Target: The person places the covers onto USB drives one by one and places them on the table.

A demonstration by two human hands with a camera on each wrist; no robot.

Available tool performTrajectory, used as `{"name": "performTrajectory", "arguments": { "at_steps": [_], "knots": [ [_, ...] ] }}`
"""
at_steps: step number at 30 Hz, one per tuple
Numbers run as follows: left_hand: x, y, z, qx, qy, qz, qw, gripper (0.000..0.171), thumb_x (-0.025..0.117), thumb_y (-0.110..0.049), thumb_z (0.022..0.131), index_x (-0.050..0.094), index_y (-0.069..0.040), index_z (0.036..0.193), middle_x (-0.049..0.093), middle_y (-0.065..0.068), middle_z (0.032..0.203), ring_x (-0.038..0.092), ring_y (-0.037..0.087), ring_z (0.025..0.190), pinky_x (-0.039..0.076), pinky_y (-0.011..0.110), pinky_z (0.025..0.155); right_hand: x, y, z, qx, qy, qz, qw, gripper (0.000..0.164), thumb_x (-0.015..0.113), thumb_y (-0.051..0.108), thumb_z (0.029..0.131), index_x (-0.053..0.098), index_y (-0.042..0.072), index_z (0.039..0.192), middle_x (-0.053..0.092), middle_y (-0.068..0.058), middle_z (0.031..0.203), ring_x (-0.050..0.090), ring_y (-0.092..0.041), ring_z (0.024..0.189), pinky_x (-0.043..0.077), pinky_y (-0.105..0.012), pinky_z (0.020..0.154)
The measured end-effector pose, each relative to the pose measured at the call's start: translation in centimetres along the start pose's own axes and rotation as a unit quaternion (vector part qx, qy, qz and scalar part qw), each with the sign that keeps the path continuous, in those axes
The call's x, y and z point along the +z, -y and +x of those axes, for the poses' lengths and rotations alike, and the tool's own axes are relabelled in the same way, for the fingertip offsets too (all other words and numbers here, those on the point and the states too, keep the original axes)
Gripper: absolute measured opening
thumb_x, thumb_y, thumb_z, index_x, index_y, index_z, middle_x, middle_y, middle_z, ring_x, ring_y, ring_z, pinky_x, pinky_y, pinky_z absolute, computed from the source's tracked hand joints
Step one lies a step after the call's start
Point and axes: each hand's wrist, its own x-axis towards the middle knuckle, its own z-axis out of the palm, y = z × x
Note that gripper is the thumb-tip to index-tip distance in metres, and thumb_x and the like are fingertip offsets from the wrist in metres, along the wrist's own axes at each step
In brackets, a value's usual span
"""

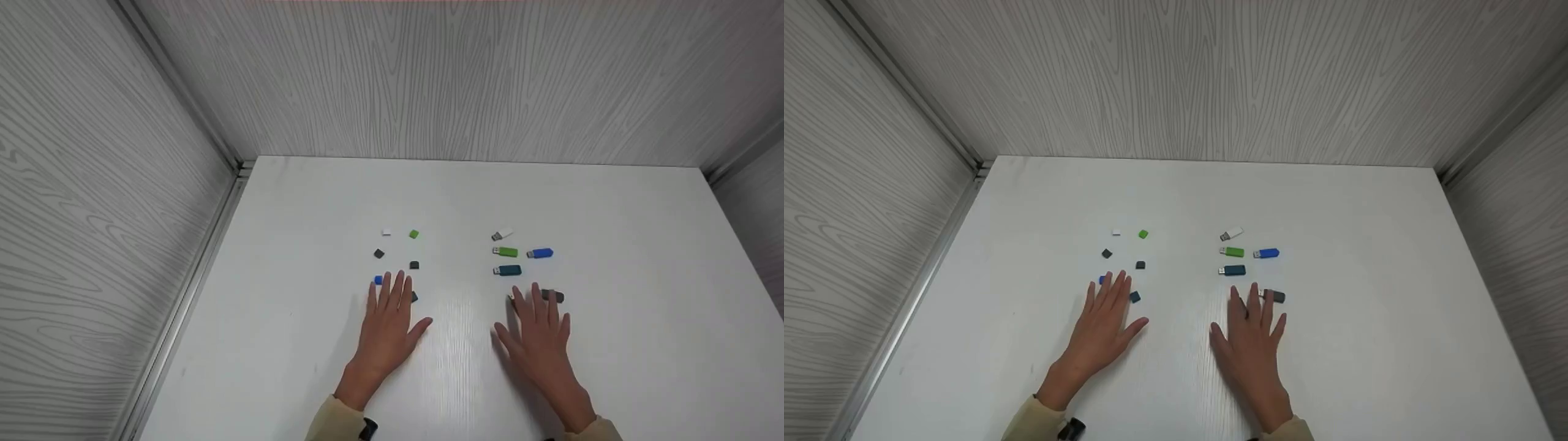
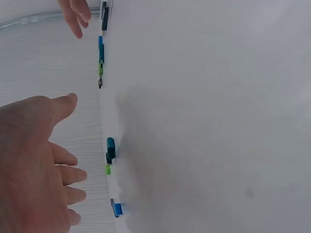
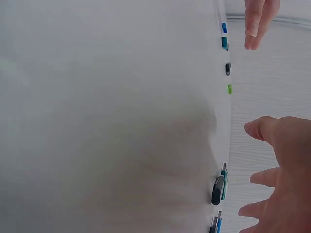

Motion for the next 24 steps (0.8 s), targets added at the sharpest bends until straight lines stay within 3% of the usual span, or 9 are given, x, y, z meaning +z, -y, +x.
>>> {"name": "performTrajectory", "arguments": {
  "at_steps": [6,9,17,24],
  "knots": [
    [0.0,0.0,0.3,-0.013,-0.011,-0.027,0.9995,0.066,0.059,-0.034,0.108,0.039,0.002,0.160,0.041,0.020,0.168,0.039,0.035,0.157,0.038,0.043,0.125,-0.5,0.0,0.9,-0.044,-0.070,0.037,0.996,0.049,0.069,0.020,0.100,0.060,0.000,0.143,0.060,-0.028,0.147,0.050,-0.050,0.143,0.038,-0.069,0.118],
    [-0.1,-0.1,0.4,-0.020,-0.025,-0.043,0.9985,0.060,0.060,-0.029,0.108,0.044,0.002,0.157,0.047,0.019,0.163,0.045,0.033,0.153,0.045,0.041,0.119,-0.8,0.0,1.5,-0.054,-0.097,0.058,0.992,0.043,0.071,0.014,0.098,0.065,-0.001,0.137,0.066,-0.026,0.137,0.059,-0.046,0.131,0.046,-0.061,0.113],
    [0.3,0.2,0.6,-0.004,-0.058,-0.064,0.9963,0.050,0.064,-0.024,0.106,0.055,0.003,0.148,0.058,0.018,0.150,0.055,0.030,0.143,0.049,0.038,0.114,-1.1,0.4,2.5,-0.018,-0.060,0.084,0.994,0.043,0.066,0.019,0.102,0.063,0.003,0.142,0.065,-0.024,0.139,0.061,-0.043,0.130,0.047,-0.059,0.113],
    [0.4,0.4,0.9,0.000,-0.059,-0.048,0.9971,0.049,0.065,-0.026,0.105,0.058,0.001,0.146,0.061,0.016,0.147,0.056,0.028,0.141,0.047,0.037,0.117,-1.2,0.2,3.1,-0.016,-0.046,0.092,0.995,0.044,0.065,0.018,0.102,0.062,0.003,0.143,0.062,-0.025,0.144,0.058,-0.043,0.136,0.044,-0.059,0.116]
  ]
}}
